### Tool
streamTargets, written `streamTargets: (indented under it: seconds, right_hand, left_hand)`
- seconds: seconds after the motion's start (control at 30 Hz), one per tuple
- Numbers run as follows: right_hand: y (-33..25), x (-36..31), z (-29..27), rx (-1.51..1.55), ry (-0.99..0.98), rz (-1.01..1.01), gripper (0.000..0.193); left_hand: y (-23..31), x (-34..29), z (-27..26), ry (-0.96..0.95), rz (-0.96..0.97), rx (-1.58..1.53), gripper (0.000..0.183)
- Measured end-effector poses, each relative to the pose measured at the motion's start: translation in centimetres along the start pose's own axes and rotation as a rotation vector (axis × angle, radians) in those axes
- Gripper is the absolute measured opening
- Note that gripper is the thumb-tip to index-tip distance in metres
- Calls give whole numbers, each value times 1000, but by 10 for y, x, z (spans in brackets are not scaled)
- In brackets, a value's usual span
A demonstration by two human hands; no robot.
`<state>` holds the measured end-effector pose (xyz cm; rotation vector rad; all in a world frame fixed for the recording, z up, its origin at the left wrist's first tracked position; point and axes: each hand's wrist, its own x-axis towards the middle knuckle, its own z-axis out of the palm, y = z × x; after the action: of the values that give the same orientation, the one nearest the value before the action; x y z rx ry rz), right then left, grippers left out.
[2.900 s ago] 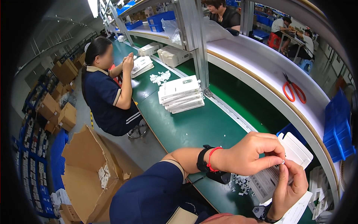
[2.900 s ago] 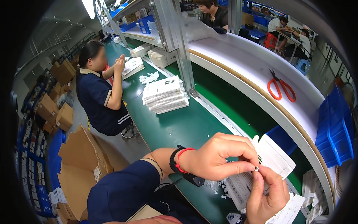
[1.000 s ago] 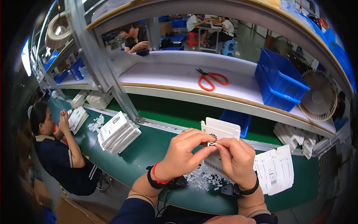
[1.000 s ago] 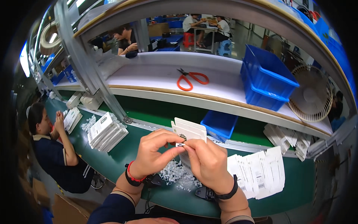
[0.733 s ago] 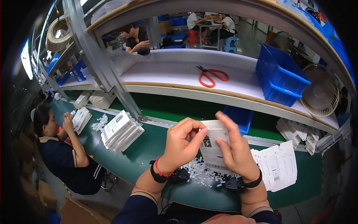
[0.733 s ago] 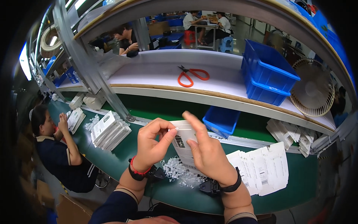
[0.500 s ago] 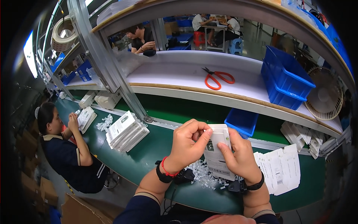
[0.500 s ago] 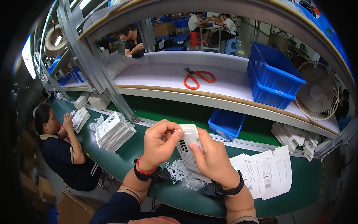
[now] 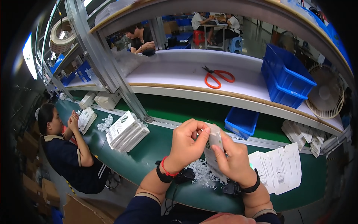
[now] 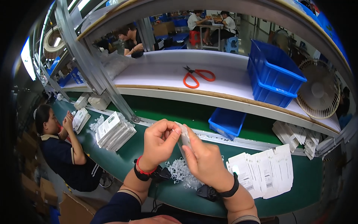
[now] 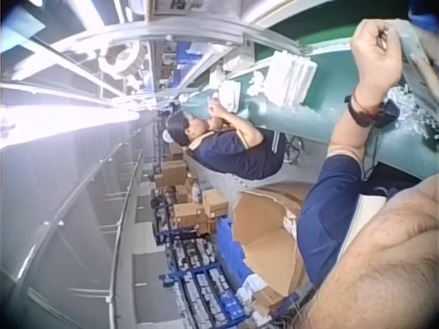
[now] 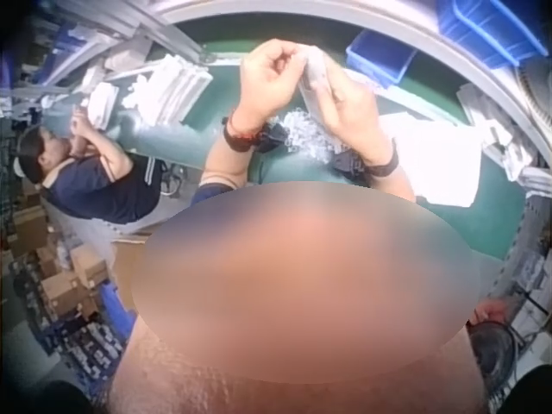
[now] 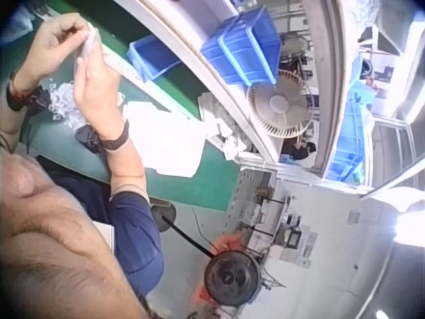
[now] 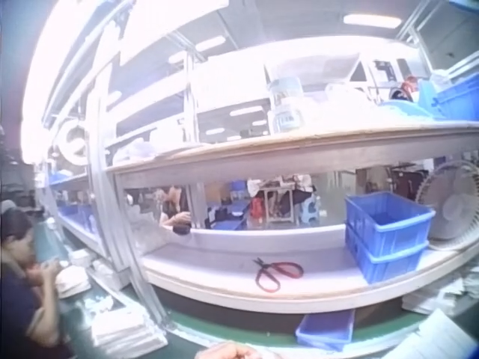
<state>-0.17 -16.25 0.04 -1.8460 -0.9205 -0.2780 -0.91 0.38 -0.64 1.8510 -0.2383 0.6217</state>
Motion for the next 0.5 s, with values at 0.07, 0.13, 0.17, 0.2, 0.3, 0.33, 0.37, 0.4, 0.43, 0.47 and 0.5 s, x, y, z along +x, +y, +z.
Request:
streamTargets:
  seconds: [0.07, 0.13, 0.17, 0.2, 0.3, 0.33, 0.37, 0.4, 0.43, 0.47, 0.5]
  right_hand:
    - [2, -3, 9, -19, 75, -72, 52]
    - [0, -4, 7, -28, 86, -82, 52]
    - [-2, -5, 5, -37, 95, -88, 52]
    - [-5, -5, 3, -37, 96, -85, 52]
    - [-8, 0, -6, 39, 83, -121, 46]
    - [-5, 1, -10, 117, 77, -141, 40]
    - [-4, 1, -13, 195, 71, -161, 35]
    - [-6, 2, -15, 294, 115, -71, 23]
    - [-3, 1, -16, 292, 116, -68, 23]
    - [0, 1, -18, 326, 116, -81, 21]
    - [3, 1, -19, 363, 113, -98, 18]
  left_hand:
    - [1, -2, 8, 175, 331, 307, 3]
    - [4, -4, 17, 205, 335, 263, 3]
    - [5, -4, 19, 234, 336, 218, 3]
    - [10, -6, 17, 177, 192, 85, 3]
    - [3, -6, 15, 140, 46, -251, 2]
    - [5, -6, 10, 113, 76, -198, 2]
    - [10, -6, 6, 106, 75, -202, 2]
    - [17, -3, 1, 21, 174, -94, 2]
    - [24, -2, -3, -62, 274, 14, 2]
    - [29, -4, -4, -104, 279, 41, 5]
    - [30, -5, -4, -101, 280, 42, 5]
